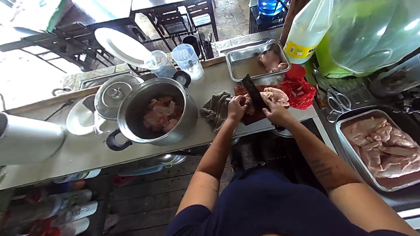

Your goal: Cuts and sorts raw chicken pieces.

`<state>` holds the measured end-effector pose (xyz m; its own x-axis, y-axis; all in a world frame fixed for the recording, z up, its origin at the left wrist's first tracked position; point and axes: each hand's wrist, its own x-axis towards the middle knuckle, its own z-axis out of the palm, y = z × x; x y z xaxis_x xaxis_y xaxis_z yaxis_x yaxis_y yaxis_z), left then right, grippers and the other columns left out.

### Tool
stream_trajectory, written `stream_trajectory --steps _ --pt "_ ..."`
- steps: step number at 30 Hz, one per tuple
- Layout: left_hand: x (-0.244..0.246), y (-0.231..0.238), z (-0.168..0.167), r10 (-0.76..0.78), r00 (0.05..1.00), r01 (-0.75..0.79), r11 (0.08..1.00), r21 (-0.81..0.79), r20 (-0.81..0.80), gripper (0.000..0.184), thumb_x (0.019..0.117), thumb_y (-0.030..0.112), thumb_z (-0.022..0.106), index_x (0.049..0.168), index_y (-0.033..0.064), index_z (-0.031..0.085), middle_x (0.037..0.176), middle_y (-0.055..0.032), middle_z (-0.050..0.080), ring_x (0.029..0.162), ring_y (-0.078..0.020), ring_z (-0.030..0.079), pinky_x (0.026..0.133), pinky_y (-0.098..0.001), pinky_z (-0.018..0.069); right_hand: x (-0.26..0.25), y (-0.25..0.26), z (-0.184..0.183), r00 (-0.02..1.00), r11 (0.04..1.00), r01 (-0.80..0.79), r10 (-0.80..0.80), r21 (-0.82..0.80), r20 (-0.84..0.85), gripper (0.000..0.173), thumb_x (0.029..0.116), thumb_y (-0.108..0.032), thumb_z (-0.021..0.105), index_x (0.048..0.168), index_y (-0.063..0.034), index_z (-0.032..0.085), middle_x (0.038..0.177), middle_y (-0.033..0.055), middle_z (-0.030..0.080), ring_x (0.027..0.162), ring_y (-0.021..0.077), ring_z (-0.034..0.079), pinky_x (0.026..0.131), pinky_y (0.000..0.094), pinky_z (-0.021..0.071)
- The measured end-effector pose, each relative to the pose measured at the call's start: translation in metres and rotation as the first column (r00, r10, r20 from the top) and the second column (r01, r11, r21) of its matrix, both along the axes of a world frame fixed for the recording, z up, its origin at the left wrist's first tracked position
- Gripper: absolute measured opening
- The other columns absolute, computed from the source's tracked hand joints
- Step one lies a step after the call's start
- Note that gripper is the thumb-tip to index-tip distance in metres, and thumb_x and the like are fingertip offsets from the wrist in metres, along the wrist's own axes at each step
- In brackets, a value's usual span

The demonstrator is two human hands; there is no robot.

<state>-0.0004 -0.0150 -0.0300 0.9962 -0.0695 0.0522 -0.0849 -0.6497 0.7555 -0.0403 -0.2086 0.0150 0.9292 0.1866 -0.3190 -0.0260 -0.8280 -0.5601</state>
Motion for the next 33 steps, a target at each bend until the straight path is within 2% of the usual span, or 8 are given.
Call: stream_trajectory --steps 2,5,8,12,15,20,24,33 --pt "-0.002 0.008 -0.003 -0.019 1.000 0.018 0.992 -0.128 -0.002 0.040 0.0906 0.011 0.076 0.127 -0.0019 0.065 0.125 -0.0225 0.067 0.118 -0.0313 0.066 0.106 -0.0471 0.0507 -0.006 0.002 0.027 0.980 0.999 -0.032 0.036 -0.024 0.198 0.062 0.1094 -0.025 0.045 0.166 -0.0268 0.021 0.124 0.0274 0.066 0.102 0.0478 0.068 0.086 0.0678 0.0511" --pt "-0.014 0.019 0.000 0.040 0.999 -0.039 0.962 -0.271 -0.002 0.040 0.0927 0.010 0.070 0.130 -0.0001 0.064 0.130 -0.0217 0.064 0.117 -0.0284 0.065 0.103 -0.0441 0.0522 -0.016 0.012 0.071 0.730 0.999 -0.014 -0.024 0.049 0.683 0.061 0.1070 -0.019 0.045 0.165 -0.0135 0.026 0.085 0.0193 0.072 0.067 0.0388 0.068 0.061 0.0586 0.0534" --pt "-0.032 0.028 0.002 0.127 0.991 -0.112 0.958 -0.263 0.040 0.034 0.0964 0.011 0.062 0.129 0.0021 0.062 0.130 -0.0216 0.062 0.112 -0.0305 0.066 0.095 -0.0474 0.0549 -0.020 0.026 0.078 0.515 0.978 0.021 -0.189 0.208 0.836 0.063 0.1063 -0.015 0.045 0.163 -0.0015 0.022 0.084 0.0152 0.071 0.058 0.0281 0.064 0.052 0.0481 0.0525" --pt "-0.044 0.026 -0.002 0.202 0.979 -0.189 0.956 -0.223 0.036 0.030 0.0942 0.009 0.062 0.122 -0.0014 0.056 0.112 -0.0224 0.064 0.096 -0.0314 0.066 0.082 -0.0485 0.0561 -0.018 0.037 0.010 0.952 0.993 0.073 -0.040 -0.098 0.305 0.068 0.1087 -0.021 0.041 0.167 -0.0230 0.006 0.094 0.0241 0.072 0.085 0.0454 0.071 0.074 0.0649 0.0545" --pt "-0.039 0.013 -0.004 0.132 0.990 -0.122 0.979 -0.165 0.046 0.036 0.0948 0.012 0.068 0.125 -0.0045 0.058 0.123 -0.0263 0.061 0.108 -0.0352 0.065 0.093 -0.0496 0.0546 -0.005 0.041 0.013 0.998 0.962 -0.036 0.022 -0.270 -0.053 0.068 0.1108 -0.026 0.038 0.167 -0.0308 0.000 0.110 0.0247 0.071 0.105 0.0454 0.069 0.086 0.0640 0.0524" --pt "-0.018 -0.009 -0.020 0.040 0.988 -0.037 0.999 -0.019 0.147 0.052 0.0862 0.017 0.080 0.130 -0.0039 0.061 0.129 -0.0284 0.060 0.122 -0.0426 0.059 0.105 -0.0545 0.0479 -0.033 0.033 0.021 0.995 0.942 -0.075 0.049 -0.327 -0.087 0.071 0.1092 -0.023 0.037 0.166 -0.0328 -0.003 0.107 0.0228 0.071 0.102 0.0436 0.069 0.084 0.0619 0.0524" --pt "0.004 -0.011 0.008 0.044 0.987 -0.029 0.995 0.098 -0.152 0.074 0.0858 0.022 0.081 0.147 -0.0010 0.047 0.141 -0.0295 0.052 0.131 -0.0435 0.053 0.109 -0.0562 0.0452 -0.081 0.014 0.041 0.978 0.908 -0.151 0.080 -0.390 -0.191 0.065 0.1104 -0.025 0.031 0.167 -0.0297 -0.001 0.112 0.0221 0.071 0.105 0.0421 0.069 0.088 0.0593 0.0526" --pt "0.017 -0.021 0.024 -0.097 0.917 0.212 0.940 0.267 -0.386 0.035 0.0976 0.024 0.065 0.125 0.0042 0.069 0.131 -0.0244 0.062 0.128 -0.0429 0.055 0.105 -0.0632 0.0436 0.026 0.034 0.007 1.000 0.986 -0.007 0.005 -0.165 -0.014 0.069 0.1085 -0.025 0.041 0.167 -0.0310 0.006 0.122 0.0275 0.068 0.116 0.0484 0.064 0.093 0.0686 0.0484"
